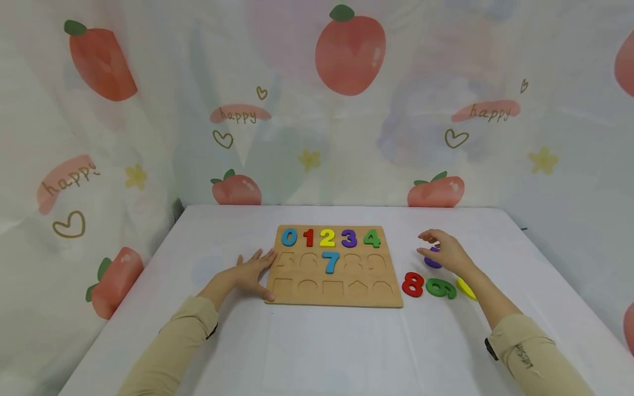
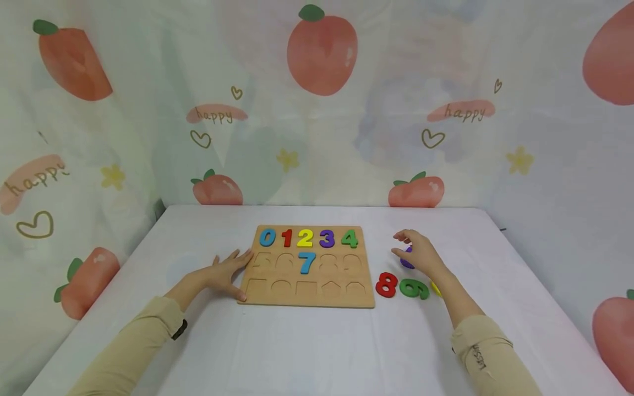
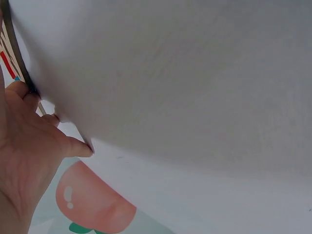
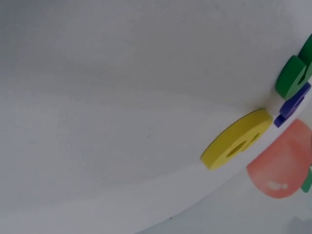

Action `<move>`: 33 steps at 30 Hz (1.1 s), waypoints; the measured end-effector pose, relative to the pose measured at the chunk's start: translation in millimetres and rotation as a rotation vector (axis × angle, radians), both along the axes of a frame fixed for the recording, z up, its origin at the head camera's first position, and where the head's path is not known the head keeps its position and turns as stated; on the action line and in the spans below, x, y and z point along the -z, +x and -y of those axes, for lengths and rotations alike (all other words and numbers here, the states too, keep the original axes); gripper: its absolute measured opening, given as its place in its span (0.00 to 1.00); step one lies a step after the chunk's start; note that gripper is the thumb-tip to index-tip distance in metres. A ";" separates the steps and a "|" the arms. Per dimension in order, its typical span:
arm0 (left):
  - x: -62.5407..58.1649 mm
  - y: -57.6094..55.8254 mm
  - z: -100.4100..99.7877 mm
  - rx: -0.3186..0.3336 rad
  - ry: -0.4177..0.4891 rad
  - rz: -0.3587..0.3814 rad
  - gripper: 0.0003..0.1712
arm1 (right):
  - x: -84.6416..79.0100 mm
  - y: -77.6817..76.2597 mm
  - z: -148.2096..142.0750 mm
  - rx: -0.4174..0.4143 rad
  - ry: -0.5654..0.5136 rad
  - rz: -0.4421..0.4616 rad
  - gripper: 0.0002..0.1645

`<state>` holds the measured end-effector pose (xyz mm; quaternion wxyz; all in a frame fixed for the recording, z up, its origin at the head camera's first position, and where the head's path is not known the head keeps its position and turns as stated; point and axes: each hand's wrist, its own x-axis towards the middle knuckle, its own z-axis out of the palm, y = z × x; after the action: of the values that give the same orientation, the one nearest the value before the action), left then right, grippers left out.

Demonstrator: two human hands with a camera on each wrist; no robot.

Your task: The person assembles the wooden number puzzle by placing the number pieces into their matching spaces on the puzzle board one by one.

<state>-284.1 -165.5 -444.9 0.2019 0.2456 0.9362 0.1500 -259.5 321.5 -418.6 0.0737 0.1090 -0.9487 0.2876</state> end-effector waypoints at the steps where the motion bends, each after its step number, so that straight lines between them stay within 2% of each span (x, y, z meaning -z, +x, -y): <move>1: 0.1 0.3 0.0 -0.001 -0.002 0.001 0.69 | 0.2 0.6 -3.1 0.004 0.010 0.010 0.25; 7: -0.7 0.6 0.1 -0.002 -0.008 -0.010 0.69 | 0.4 3.4 -17.0 0.001 0.072 0.087 0.35; 15: -2.2 -0.3 -1.1 0.005 0.000 -0.005 0.70 | 4.4 6.5 -27.5 0.001 0.192 0.238 0.50; 21: -1.3 0.0 -3.3 0.008 0.011 -0.013 0.70 | 9.1 1.7 -41.4 0.049 0.238 0.362 0.60; 26: -2.8 0.1 -4.6 0.014 0.033 -0.011 0.70 | 10.4 -1.2 -48.1 0.083 0.219 0.398 0.60; 33: -3.4 2.8 -1.9 0.000 0.010 -0.010 0.70 | 10.7 -2.7 -40.4 0.093 0.197 0.408 0.51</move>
<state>-281.3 -163.5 -441.4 0.1960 0.2473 0.9364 0.1535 -262.2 361.9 -429.4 -0.1176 0.0112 -0.9714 0.2061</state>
